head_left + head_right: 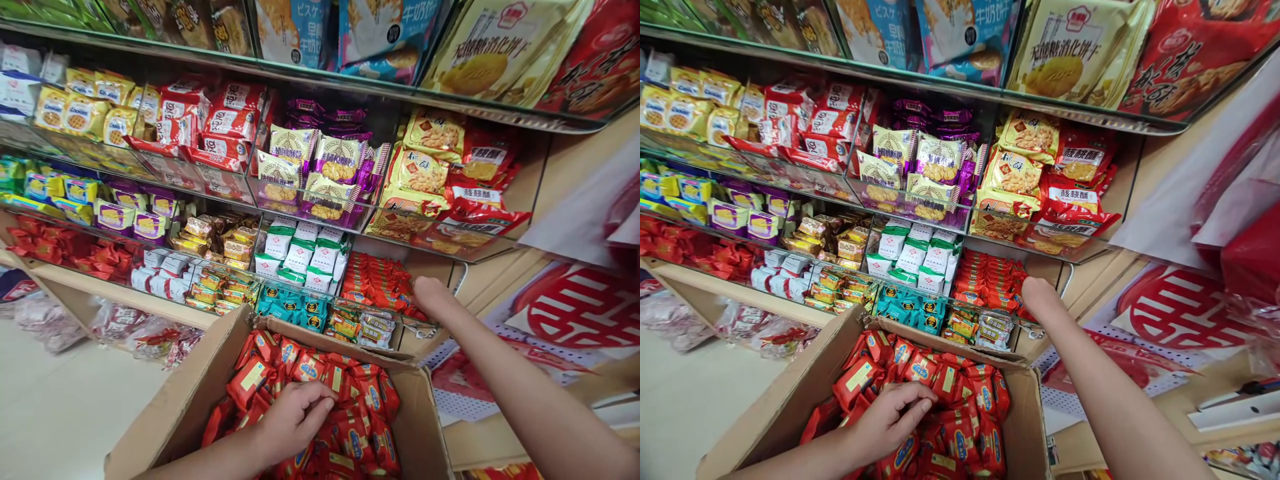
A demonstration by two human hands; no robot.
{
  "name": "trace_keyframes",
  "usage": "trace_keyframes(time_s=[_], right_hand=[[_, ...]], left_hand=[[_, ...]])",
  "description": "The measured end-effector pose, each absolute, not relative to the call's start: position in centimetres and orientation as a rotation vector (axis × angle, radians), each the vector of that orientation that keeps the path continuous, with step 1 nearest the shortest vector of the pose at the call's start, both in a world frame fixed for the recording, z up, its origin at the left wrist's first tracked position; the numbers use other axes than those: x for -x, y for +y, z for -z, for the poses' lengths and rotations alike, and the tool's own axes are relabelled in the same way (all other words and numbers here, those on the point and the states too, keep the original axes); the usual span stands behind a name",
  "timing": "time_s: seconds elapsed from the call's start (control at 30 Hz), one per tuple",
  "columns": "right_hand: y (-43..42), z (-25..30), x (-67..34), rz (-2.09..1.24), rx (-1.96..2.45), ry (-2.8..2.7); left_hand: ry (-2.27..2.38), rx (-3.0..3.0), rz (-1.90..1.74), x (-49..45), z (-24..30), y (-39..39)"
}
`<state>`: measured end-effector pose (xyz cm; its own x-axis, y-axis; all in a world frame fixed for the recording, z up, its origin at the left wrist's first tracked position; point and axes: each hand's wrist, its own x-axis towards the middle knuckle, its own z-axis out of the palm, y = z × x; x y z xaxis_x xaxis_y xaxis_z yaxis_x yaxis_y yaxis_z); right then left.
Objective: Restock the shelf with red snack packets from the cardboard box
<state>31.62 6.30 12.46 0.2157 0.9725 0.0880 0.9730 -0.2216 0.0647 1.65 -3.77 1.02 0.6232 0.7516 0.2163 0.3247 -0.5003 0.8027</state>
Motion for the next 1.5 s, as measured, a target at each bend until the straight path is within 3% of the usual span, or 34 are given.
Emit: trace_keyframes(time_s=[0.4,0.53,0.83,1.1,1.5], right_hand=[[6.3,-13.6,-30.6,-0.181,2.574,-2.046],[5.5,-14.6,-28.5,-0.104,2.281,-2.127],[8.1,-11.3,-25.4,-0.348,1.823,-2.288],[8.7,-10.6,-25.6,-0.103,1.673,-2.377],[8.1,-10.2,-26.1,0.001,1.603,-2.363]], left_hand=[[0.83,-2.134,-0.681,-1.8,-0.5,-3.9],[0.817,-2.115,-0.692,-1.8,-0.4,-3.8],[0.825,-2.142,-0.693,-1.7,0.1,-3.9],[0.847,-2.152,-0.689,-1.6,0.1,-3.5],[0.872,-2.18,-0.597,-1.7,0.7,-3.5]])
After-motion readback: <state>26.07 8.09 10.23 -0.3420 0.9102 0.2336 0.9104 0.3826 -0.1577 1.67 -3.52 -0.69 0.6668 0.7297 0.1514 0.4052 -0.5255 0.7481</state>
